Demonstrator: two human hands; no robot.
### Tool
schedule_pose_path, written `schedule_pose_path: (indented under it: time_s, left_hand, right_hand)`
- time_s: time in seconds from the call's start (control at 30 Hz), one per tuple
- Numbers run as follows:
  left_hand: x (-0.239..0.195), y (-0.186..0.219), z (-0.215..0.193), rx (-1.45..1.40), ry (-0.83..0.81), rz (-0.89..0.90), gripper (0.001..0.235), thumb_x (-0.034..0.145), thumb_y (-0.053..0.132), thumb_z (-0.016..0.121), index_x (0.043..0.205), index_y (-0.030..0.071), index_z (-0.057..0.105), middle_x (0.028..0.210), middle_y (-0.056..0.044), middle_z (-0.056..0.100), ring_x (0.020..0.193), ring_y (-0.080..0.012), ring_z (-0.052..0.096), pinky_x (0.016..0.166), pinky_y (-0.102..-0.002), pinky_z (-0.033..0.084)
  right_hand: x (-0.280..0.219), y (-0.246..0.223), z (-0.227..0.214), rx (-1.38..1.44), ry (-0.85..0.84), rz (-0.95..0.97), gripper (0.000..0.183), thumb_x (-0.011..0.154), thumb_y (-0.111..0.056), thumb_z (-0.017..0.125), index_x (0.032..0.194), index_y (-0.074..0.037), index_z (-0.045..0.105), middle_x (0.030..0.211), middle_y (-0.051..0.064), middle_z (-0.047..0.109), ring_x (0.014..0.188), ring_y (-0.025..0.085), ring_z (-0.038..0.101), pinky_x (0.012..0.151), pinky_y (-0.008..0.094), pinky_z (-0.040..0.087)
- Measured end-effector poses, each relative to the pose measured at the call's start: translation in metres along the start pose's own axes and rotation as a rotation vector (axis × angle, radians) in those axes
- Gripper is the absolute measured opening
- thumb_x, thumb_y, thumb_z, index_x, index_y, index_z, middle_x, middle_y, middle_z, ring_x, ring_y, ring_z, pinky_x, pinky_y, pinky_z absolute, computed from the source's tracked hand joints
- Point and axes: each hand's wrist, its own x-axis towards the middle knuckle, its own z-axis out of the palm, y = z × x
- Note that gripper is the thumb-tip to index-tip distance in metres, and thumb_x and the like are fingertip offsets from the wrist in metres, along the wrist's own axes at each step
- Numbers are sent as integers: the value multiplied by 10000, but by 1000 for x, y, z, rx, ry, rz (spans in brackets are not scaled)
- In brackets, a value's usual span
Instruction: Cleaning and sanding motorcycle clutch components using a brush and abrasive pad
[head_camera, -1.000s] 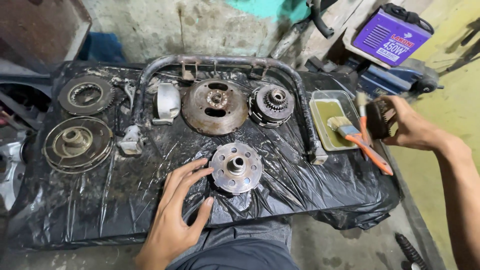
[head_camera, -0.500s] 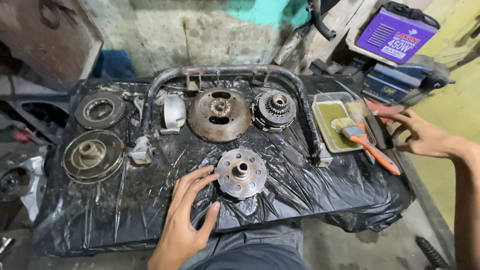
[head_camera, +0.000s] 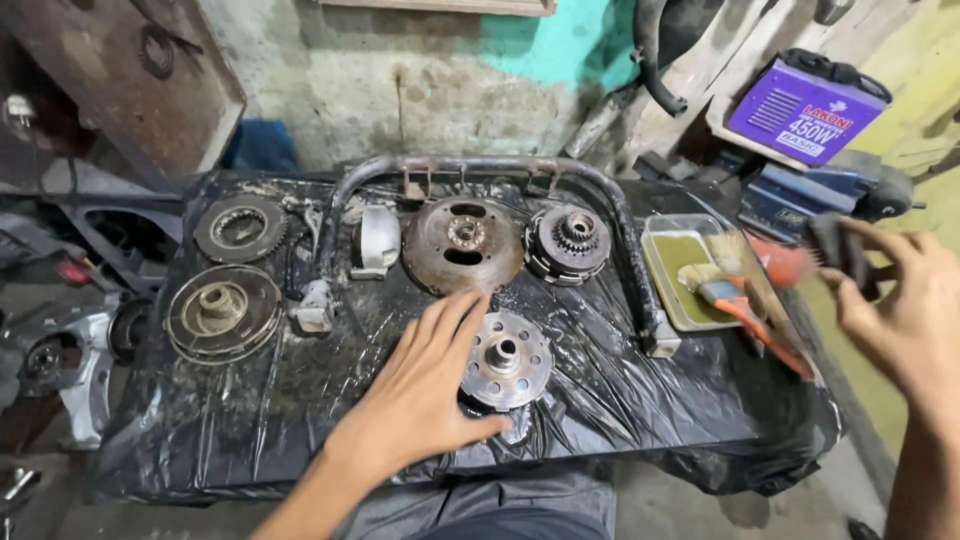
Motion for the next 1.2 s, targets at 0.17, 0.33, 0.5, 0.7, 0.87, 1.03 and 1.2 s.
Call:
schedule_pose_path:
  time_s: [0.17,0.33,0.5,0.7,0.87,1.03,1.2]
  left_hand:
    - [42,-6,-12,70,-194,84,1411,758,578,1045,1704,-43,203,1774,-235,245,1621,-410,231,1293,-644,180]
    - [56,-23,0,88,-245,86,1438,673,628,1062,1703,5,277,1786,-246,243,1632,-473,224,1298,-600,197]
    - [51,-24,-10,25,-228,122,1455,655,753,931,1716,24,253,1821,-117,236,1626,-311,335,1287,-518,271]
    - [53,-33,-4,-9,-181,191,1428,619,750,932,1683,5,338,1799,-139,293,1637,-268,327,1292,-453,266]
    - [49,-26,-9,-11,-197,162,1429,636,734,947,1699,23,311,1806,-145,271,1630,-295,336,1270,-499,295]
    - [53,-32,-4,-18,-174,194,1429,628,729,959,1680,-10,336,1791,-177,296,1637,-296,325,1281,-482,284]
    - [65,-32,3,151,-219,199,1508,583,734,1043,1673,-31,336,1766,-218,323,1624,-321,340,1293,-510,253]
  right_hand:
    - [-9,-193,-36,362,-326,-323,755,681,-126,549,1397,-218,768,1377,54,767,1201,299,653,1056,491,475]
    - [-30,-239,9,548,-399,-467,503,993,-174,630,1488,-226,698,1352,111,683,1054,302,601,887,453,507]
    - [-31,-235,16,487,-404,-617,617,910,-122,617,1526,-158,628,1329,153,647,955,308,564,742,457,501]
    - [-26,-241,-1,675,-518,-683,477,1075,-206,556,1542,-150,633,1295,139,678,889,300,548,791,436,494]
    - [-24,-229,29,439,-378,-657,585,965,-131,605,1548,-181,609,1322,159,640,890,337,533,725,501,473]
    - [-14,-236,2,704,-543,-757,444,1111,-204,525,1539,-117,610,1302,174,644,923,312,562,817,450,494]
    - [-18,-229,34,419,-395,-632,513,1029,-158,612,1540,-196,644,1346,161,638,934,334,545,779,486,498]
